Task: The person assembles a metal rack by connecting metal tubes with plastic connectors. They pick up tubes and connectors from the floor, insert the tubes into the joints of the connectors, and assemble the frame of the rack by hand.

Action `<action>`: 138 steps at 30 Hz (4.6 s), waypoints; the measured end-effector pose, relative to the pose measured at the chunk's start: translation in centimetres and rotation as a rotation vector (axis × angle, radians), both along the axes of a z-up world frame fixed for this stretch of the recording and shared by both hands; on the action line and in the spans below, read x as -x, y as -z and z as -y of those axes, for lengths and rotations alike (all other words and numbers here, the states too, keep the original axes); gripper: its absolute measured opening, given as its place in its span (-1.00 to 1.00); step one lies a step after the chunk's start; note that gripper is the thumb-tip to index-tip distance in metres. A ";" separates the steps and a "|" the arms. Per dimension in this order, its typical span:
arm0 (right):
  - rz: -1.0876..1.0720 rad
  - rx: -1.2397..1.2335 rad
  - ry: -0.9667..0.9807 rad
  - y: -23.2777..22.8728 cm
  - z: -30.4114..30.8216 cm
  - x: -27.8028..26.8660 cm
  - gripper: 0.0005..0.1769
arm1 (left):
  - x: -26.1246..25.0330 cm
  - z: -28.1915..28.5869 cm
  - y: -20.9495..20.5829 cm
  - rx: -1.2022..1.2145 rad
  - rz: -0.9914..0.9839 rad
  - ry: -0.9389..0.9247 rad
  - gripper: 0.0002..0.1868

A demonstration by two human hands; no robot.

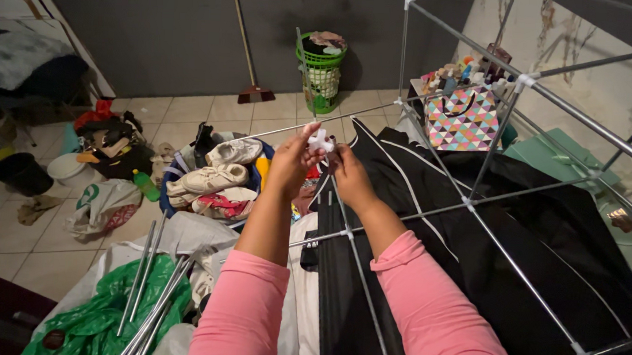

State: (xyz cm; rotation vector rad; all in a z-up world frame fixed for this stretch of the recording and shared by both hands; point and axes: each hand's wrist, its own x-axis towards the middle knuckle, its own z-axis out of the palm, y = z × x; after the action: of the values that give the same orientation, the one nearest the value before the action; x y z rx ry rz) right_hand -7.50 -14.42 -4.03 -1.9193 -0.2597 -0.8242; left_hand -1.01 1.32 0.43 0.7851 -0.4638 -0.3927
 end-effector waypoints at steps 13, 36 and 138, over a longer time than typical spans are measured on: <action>-0.063 -0.060 -0.009 -1.5 -0.8 0.8 -0.71 | 1.4 -0.1 -2.0 -0.184 0.182 -0.049 -0.30; -0.053 -0.006 0.024 -1.6 -0.9 1.2 -0.72 | 1.9 1.0 -2.7 -0.194 0.285 -0.017 -0.58; -0.070 0.121 -0.008 6.1 8.0 3.6 -0.30 | 24.0 -21.3 22.5 -0.370 -0.238 -0.476 -0.50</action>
State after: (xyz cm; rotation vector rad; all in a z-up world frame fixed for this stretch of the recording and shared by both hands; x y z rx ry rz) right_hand -11.10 -22.43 -10.13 -2.0546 -0.2802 -0.7489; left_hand -25.01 22.59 -22.06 1.1580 0.0306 -0.1217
